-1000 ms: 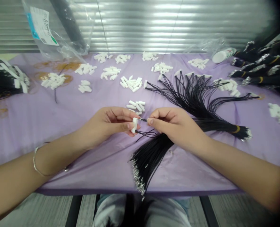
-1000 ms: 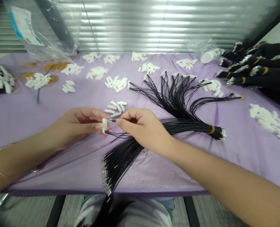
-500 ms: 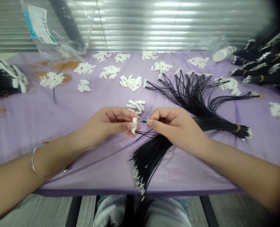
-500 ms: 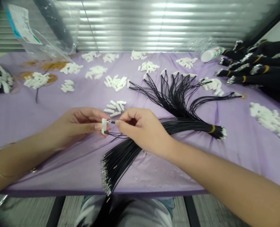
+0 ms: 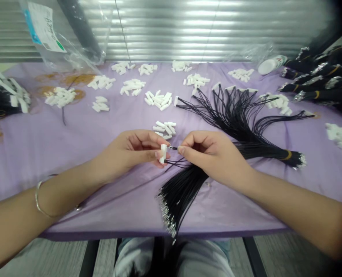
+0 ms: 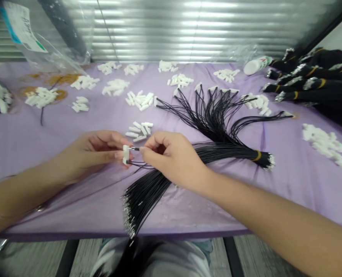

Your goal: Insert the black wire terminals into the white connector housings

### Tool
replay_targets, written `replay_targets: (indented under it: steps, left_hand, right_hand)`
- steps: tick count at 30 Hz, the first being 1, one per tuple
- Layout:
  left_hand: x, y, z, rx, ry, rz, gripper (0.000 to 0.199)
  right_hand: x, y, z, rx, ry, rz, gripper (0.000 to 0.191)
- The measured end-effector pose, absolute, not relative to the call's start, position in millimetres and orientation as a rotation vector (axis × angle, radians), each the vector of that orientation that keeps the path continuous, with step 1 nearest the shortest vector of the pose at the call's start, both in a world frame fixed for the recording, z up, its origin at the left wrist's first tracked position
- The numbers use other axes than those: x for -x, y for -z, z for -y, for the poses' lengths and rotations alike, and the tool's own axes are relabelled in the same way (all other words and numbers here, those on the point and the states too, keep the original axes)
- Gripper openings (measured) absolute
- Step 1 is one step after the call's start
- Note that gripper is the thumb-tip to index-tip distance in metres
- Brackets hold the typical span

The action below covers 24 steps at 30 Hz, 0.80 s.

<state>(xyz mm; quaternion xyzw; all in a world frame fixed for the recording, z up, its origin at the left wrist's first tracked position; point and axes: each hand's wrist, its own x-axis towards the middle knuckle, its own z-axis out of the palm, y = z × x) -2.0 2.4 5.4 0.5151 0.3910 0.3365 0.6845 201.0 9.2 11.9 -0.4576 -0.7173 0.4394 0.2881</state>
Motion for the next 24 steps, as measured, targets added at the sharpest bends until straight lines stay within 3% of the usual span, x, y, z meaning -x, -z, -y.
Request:
replay_targets:
  steps: [24]
  left_hand:
    - [2.7,-2.5,-5.1,-1.220,-0.727,-0.907,0.015]
  right_hand:
    - [-199.7,-10.3,-3.9,1.205,-1.052,1.957,0.009]
